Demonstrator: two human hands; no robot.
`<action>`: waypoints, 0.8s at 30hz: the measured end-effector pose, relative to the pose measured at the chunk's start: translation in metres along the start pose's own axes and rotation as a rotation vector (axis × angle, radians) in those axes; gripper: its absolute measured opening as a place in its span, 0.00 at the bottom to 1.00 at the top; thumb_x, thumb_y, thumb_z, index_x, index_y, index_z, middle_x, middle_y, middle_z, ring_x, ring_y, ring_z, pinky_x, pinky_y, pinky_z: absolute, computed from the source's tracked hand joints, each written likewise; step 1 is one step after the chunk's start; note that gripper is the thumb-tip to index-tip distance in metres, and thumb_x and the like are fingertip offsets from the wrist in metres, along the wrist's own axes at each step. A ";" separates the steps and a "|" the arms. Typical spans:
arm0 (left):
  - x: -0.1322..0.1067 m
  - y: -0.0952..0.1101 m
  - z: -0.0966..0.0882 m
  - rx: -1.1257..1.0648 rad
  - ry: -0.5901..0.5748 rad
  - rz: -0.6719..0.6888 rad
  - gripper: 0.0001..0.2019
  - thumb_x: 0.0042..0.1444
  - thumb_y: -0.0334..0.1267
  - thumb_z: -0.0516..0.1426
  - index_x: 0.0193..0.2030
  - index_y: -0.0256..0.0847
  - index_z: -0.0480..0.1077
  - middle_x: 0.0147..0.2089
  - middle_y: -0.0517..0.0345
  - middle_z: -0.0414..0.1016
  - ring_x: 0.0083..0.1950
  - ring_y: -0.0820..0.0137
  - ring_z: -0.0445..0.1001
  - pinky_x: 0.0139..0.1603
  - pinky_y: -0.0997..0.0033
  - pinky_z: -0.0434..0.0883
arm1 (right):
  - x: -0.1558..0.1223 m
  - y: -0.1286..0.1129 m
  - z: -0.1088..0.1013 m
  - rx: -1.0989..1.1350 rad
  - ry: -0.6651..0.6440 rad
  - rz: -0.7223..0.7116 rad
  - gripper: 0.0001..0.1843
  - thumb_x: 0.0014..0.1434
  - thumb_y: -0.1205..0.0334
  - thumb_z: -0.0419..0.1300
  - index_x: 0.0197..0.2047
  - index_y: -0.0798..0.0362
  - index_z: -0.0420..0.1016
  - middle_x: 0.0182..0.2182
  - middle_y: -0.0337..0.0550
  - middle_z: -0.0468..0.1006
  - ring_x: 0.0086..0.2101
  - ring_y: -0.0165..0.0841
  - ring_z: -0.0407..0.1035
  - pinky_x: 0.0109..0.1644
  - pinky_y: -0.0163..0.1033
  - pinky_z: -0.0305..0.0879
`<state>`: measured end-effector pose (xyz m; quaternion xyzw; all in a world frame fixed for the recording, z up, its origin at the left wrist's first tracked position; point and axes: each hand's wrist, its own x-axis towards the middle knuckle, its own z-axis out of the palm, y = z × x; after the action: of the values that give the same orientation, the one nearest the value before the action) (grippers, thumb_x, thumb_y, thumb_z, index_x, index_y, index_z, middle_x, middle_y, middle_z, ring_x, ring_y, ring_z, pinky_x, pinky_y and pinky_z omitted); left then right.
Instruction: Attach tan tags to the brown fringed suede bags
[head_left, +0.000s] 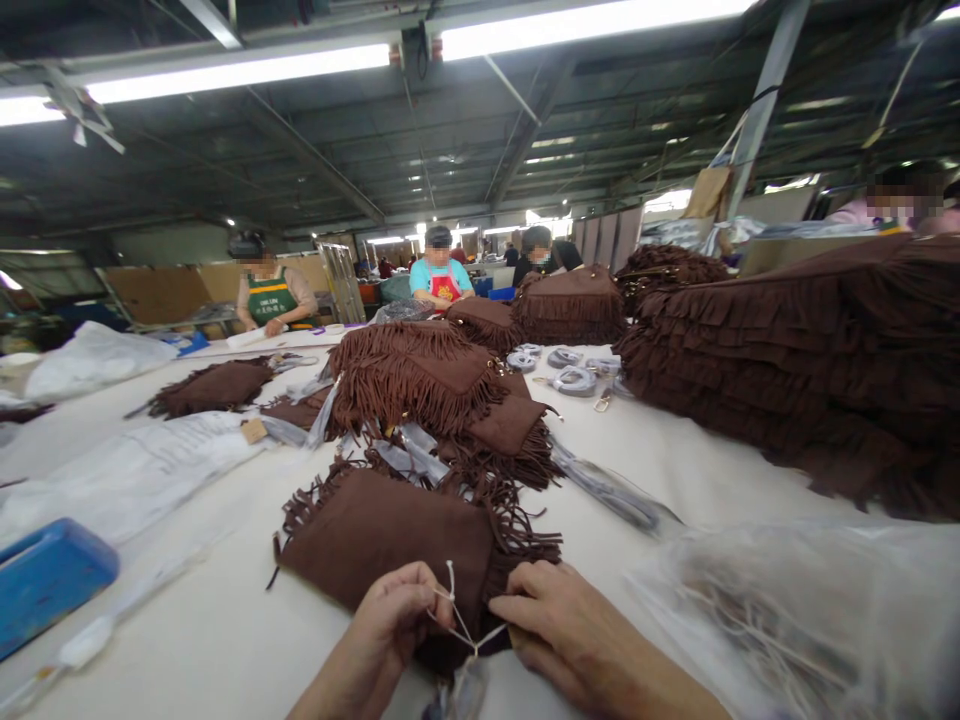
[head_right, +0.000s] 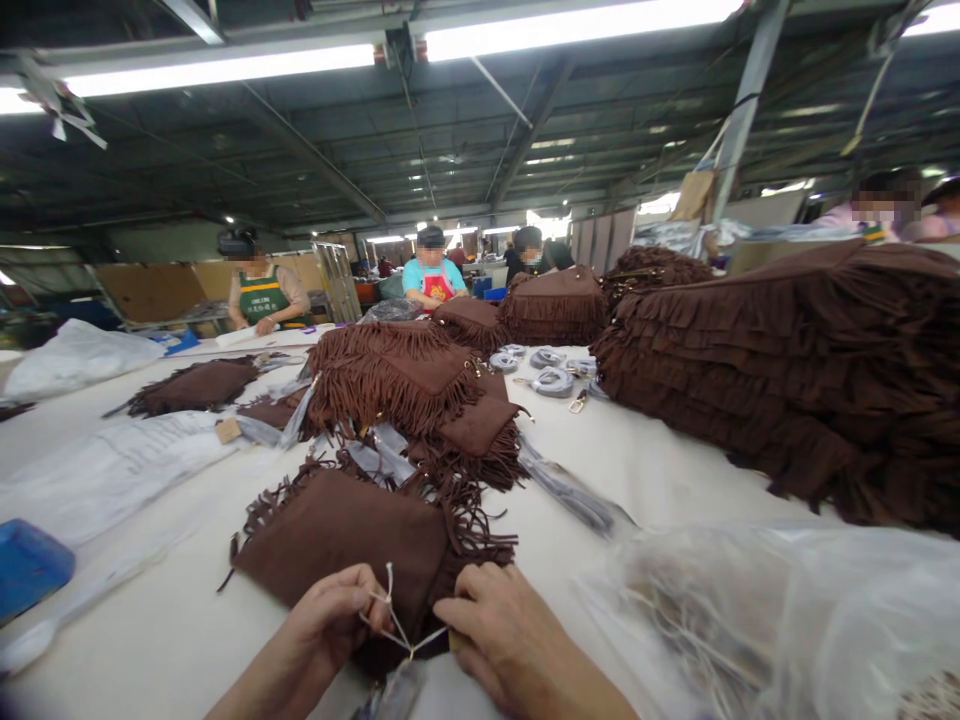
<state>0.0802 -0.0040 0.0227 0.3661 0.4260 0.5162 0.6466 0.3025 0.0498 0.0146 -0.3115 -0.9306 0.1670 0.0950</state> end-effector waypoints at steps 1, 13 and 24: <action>0.000 0.000 -0.001 -0.040 -0.010 -0.004 0.11 0.49 0.41 0.63 0.26 0.37 0.67 0.29 0.55 0.76 0.32 0.72 0.69 0.37 0.74 0.64 | 0.000 0.000 0.000 -0.032 -0.003 0.002 0.09 0.63 0.70 0.58 0.44 0.49 0.75 0.42 0.44 0.78 0.42 0.41 0.72 0.42 0.40 0.60; 0.006 -0.035 0.012 0.192 -0.114 0.002 0.21 0.50 0.39 0.65 0.52 0.37 0.74 0.28 0.57 0.78 0.16 0.78 0.67 0.16 0.83 0.58 | 0.012 -0.010 0.021 0.585 0.393 0.051 0.10 0.55 0.69 0.57 0.41 0.49 0.67 0.30 0.34 0.76 0.31 0.31 0.71 0.35 0.31 0.60; 0.011 -0.029 0.014 0.396 0.079 0.109 0.10 0.50 0.42 0.64 0.31 0.36 0.72 0.23 0.58 0.75 0.20 0.74 0.70 0.16 0.83 0.58 | 0.020 -0.011 0.030 0.488 0.653 0.107 0.20 0.72 0.54 0.44 0.33 0.50 0.69 0.26 0.36 0.69 0.27 0.31 0.67 0.33 0.32 0.60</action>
<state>0.1045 0.0003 -0.0008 0.4881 0.5237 0.4707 0.5157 0.2727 0.0460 -0.0079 -0.3644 -0.7670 0.2799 0.4478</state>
